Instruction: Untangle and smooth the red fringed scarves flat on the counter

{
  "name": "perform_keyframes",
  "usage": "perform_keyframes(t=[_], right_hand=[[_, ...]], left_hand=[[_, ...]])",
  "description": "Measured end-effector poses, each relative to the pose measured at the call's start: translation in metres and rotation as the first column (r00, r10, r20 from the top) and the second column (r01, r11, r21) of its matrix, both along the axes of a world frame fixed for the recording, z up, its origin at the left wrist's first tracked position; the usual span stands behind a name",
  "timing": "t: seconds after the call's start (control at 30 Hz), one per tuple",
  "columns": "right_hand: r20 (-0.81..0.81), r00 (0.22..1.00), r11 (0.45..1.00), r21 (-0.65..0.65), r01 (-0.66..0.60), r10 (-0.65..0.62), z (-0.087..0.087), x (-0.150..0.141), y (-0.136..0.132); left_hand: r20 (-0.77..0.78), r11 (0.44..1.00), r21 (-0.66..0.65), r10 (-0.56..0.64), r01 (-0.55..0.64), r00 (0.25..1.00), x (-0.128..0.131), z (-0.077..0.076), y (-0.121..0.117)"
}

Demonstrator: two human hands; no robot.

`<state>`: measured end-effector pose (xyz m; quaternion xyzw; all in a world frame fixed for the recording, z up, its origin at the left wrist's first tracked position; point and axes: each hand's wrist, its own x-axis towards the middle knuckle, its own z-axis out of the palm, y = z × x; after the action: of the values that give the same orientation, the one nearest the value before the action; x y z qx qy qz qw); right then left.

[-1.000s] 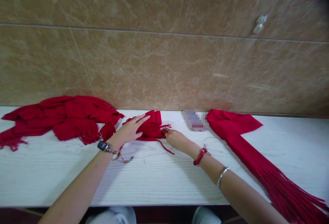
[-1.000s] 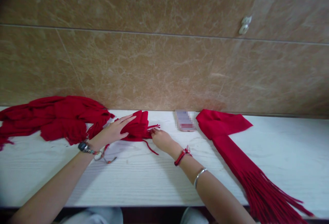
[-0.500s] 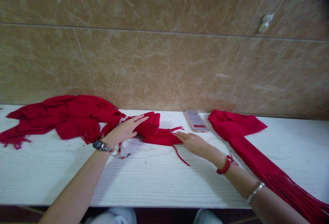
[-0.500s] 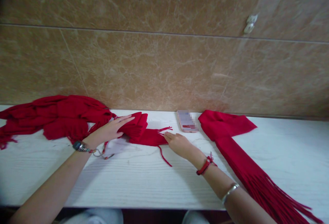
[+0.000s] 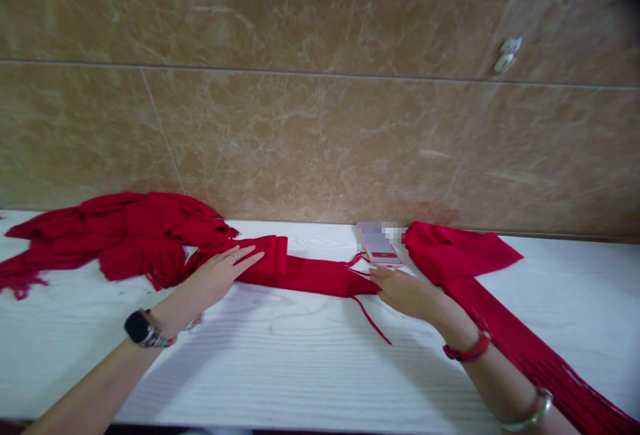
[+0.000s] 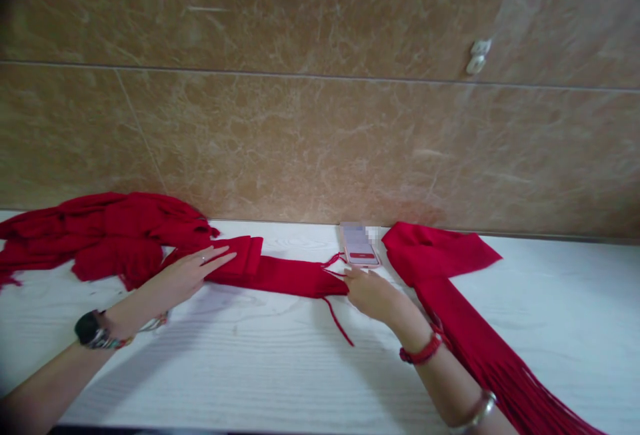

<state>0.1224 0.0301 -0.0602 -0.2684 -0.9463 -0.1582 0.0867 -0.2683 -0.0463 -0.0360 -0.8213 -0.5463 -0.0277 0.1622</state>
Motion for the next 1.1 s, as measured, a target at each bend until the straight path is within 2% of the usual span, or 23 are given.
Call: perform_keyframes(t=[0.1, 0.2, 0.3, 0.43, 0.5, 0.6, 0.7, 0.87, 1.1], right_hand=[[-0.125, 0.992, 0.991, -0.129, 0.016, -0.032, 0.014, -0.012, -0.009], [-0.203, 0.979, 0.982, -0.190, -0.015, -0.025, 0.020, -0.030, -0.017], [-0.169, 0.985, 0.983, -0.176, -0.050, 0.020, 0.013, -0.051, -0.019], [-0.025, 0.988, 0.983, -0.100, -0.156, 0.155, 0.000, -0.069, -0.016], [0.031, 0.982, 0.981, -0.074, -0.181, 0.184, -0.004, -0.071, -0.014], [0.032, 0.984, 0.982, -0.079, -0.172, 0.175, -0.004, -0.070, -0.014], [0.005, 0.988, 0.981, -0.119, -0.155, 0.156, -0.002, -0.069, -0.015], [0.052, 0.982, 0.977, -0.125, -0.173, 0.181, 0.003, -0.068, -0.016], [-0.048, 0.985, 0.976, -0.140, -0.170, 0.165, 0.000, -0.063, -0.011]], left_hand=[[-0.027, 0.999, 0.012, 0.032, -0.031, 0.999, 0.008, 0.005, -0.001], [-0.032, 0.998, 0.037, 0.048, -0.046, 0.998, 0.016, 0.012, 0.007], [-0.024, 0.999, 0.025, 0.033, -0.033, 0.999, 0.021, 0.016, 0.017], [0.005, 0.999, 0.035, 0.031, -0.031, 1.000, 0.017, 0.012, 0.023], [0.031, 0.998, 0.063, 0.026, -0.028, 0.999, 0.013, 0.008, 0.022], [0.071, 0.996, 0.079, 0.030, -0.035, 0.997, 0.006, 0.007, 0.019], [0.095, 0.993, 0.094, 0.057, -0.066, 0.994, 0.000, 0.010, 0.015], [0.111, 0.986, 0.107, 0.119, -0.131, 0.987, -0.012, 0.015, 0.009], [0.086, 0.973, 0.100, 0.200, -0.208, 0.976, -0.018, 0.018, 0.002]])
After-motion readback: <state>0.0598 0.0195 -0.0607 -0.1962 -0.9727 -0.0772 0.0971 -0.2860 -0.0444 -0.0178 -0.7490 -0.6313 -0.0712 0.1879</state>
